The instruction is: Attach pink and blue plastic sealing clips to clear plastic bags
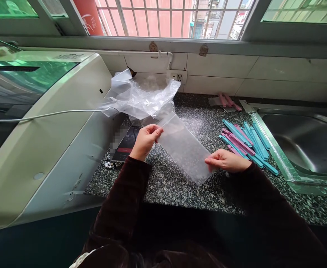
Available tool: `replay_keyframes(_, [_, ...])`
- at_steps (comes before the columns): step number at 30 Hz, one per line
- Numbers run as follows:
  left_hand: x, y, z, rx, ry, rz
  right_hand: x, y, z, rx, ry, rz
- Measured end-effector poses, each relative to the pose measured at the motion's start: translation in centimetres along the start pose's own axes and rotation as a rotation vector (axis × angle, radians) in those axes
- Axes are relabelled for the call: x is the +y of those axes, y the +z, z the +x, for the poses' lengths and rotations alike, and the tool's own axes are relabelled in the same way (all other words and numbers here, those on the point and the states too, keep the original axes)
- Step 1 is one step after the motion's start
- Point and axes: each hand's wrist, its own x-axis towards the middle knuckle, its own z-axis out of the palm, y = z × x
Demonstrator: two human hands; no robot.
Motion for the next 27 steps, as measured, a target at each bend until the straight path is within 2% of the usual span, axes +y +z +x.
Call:
replay_keyframes(2, [0.1,0.0,-0.1,-0.039,-0.033,-0.018,0.1,0.1,0.1,-0.105,-0.006,0.012])
replay_keyframes(4, [0.3,0.2,-0.4,-0.167,-0.107,-0.013,-0.1,0.2,0.3,-0.114,-0.059,0.074])
replay_keyframes(9, [0.8,1.4,-1.6,-0.615,-0.253,0.149,-0.8,1.3,2.1,0.261,-0.186,0.378])
replay_keyframes(12, [0.8,2.2,-2.1,-0.733,-0.264,0.245,-1.0,2.3,3.1,0.367,-0.186,0.460])
replay_keyframes(14, [0.7,2.5,-2.2,-0.701,-0.251,0.268,-0.9,2.7,3.3,0.402,-0.181,0.458])
replay_keyframes(19, [0.0,3.0,-2.0,-0.473,-0.145,0.181,-0.5,2.6,3.1,0.563,-0.241,0.468])
replay_keyframes(21, [-0.2,3.2,-1.9,-0.407,-0.100,0.164,-0.4,2.5,3.0,0.561,-0.247,0.442])
replay_keyframes(24, [-0.5,3.4,-1.9,-0.396,-0.086,0.172,-0.6,2.3,2.8,0.495,-0.218,0.379])
replay_keyframes(27, [-0.7,3.7,-2.0,-0.445,-0.137,0.155,-0.7,2.3,2.7,0.511,-0.192,0.318])
